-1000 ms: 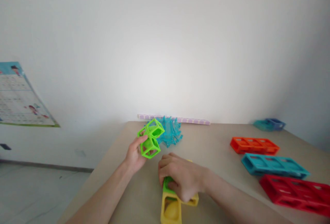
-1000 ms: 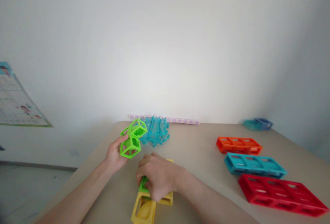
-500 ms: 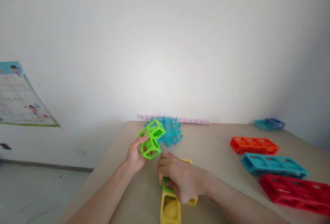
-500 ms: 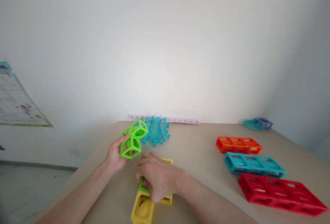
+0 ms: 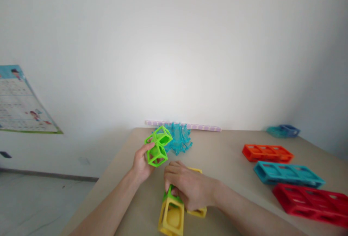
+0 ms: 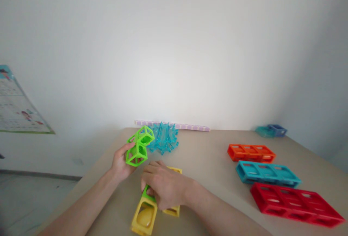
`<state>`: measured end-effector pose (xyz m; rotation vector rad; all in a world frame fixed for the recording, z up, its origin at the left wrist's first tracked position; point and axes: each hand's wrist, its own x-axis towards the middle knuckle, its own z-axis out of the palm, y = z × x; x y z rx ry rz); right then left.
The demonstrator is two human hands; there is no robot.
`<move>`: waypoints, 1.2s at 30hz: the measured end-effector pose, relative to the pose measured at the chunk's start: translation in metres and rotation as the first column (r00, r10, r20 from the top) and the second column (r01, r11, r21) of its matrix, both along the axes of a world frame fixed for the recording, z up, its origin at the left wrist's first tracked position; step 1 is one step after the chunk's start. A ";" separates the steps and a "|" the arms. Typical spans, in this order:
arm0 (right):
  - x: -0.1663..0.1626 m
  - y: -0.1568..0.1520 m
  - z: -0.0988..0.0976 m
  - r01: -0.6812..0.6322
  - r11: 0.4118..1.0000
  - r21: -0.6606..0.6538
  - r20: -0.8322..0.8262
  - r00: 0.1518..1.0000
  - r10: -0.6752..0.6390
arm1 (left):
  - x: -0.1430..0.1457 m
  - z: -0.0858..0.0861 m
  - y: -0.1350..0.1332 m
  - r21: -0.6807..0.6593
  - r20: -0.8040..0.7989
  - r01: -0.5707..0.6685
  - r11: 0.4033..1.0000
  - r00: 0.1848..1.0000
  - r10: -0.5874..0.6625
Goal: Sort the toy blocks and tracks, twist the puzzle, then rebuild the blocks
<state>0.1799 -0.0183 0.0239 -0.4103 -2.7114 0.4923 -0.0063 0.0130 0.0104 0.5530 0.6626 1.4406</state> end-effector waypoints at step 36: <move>-0.018 -0.011 0.000 0.397 0.917 -0.026 -0.035 0.917 -0.398 | -0.002 0.006 0.000 0.015 0.043 -0.037 0.999 0.998 0.036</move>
